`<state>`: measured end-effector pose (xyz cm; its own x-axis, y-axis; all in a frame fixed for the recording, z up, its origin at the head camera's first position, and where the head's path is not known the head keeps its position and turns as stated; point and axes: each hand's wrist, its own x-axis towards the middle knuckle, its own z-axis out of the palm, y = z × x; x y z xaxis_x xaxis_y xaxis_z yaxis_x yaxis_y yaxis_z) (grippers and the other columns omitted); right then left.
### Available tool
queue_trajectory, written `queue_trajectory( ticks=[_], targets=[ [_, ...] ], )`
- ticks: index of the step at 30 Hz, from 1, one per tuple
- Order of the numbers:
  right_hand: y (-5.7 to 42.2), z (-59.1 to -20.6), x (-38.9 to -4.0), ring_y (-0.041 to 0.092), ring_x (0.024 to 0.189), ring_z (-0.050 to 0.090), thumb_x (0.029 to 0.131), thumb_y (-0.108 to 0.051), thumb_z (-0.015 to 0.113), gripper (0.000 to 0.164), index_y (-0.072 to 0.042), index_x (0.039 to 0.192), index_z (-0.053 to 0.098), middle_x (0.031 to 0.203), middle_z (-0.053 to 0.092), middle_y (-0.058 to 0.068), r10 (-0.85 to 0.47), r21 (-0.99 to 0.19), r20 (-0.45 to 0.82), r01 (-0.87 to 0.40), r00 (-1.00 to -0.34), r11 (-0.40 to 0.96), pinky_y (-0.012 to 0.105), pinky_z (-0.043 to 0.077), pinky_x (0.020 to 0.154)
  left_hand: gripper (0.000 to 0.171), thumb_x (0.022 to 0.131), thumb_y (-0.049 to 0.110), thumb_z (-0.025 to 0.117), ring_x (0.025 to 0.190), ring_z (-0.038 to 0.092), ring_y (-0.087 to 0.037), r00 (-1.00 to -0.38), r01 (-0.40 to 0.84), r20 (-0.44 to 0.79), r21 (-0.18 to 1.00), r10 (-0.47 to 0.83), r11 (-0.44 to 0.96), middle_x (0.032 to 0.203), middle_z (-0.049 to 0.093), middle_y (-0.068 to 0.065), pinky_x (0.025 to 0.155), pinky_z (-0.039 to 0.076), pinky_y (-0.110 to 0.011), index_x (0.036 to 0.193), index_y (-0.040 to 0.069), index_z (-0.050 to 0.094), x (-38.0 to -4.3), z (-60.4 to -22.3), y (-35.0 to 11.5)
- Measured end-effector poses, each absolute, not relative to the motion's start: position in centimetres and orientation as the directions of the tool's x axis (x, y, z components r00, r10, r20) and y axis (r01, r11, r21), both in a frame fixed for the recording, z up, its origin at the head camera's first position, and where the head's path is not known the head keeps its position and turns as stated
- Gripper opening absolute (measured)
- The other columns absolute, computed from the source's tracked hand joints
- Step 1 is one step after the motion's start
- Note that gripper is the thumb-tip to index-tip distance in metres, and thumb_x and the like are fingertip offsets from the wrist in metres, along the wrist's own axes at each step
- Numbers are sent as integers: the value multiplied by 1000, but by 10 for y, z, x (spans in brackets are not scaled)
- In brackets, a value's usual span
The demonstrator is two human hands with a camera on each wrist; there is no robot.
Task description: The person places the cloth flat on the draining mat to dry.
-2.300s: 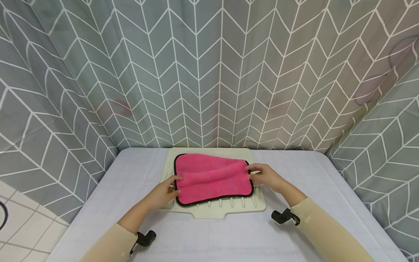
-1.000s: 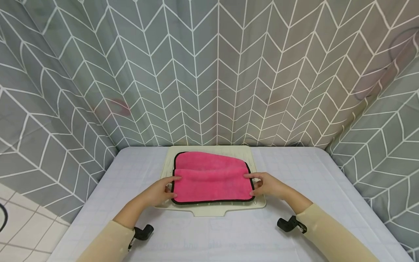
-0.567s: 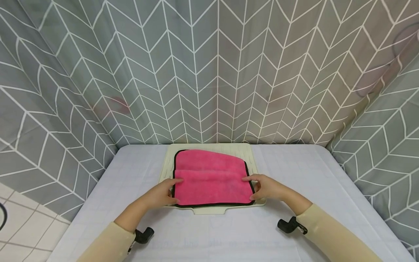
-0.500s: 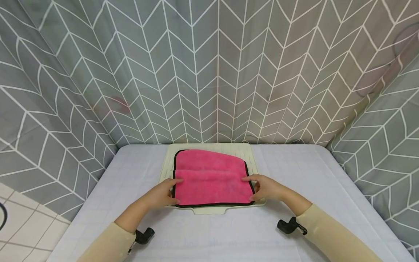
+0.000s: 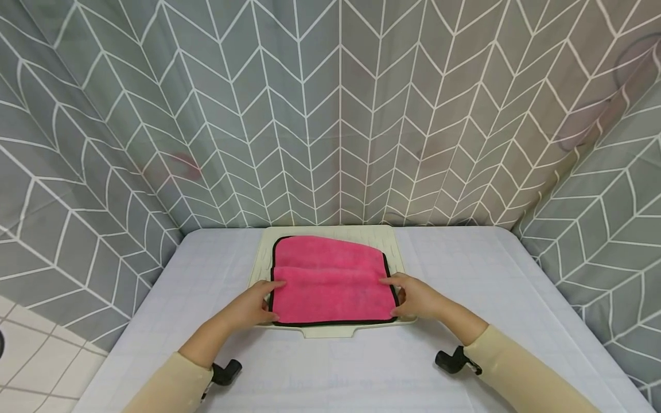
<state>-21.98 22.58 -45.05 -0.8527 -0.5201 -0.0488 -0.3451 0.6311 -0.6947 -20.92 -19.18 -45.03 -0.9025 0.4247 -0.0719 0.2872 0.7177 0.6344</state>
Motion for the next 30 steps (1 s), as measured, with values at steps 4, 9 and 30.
queue_trajectory(
  ticks=[4,9,30],
  targets=[
    [226,-448,-218,9,64,52,76,-3,85,71,0,140,55,115,54,9,-536,-693,-51,-356,-843,626,24,47,56,75,80,8,84,70,53,-11,-897,292,-78,634,435,716,122,52,-19,62,48,-25,146,5,49,-209,-450,-192],
    [234,-441,-221,10,64,54,84,-8,81,62,-2,140,55,105,59,13,-570,-741,-73,-338,-818,581,23,47,57,72,88,11,78,86,61,-14,-874,313,-73,673,480,671,125,55,-16,72,53,-28,150,4,42,-209,-444,-199],
    [216,-439,-285,19,74,52,102,-12,57,39,1,139,56,101,61,17,-363,-881,-60,-122,-930,457,30,47,65,34,100,15,63,100,64,-29,-972,162,6,744,237,649,118,65,-18,80,55,-37,129,-1,62,-254,-447,-184]
  ],
)
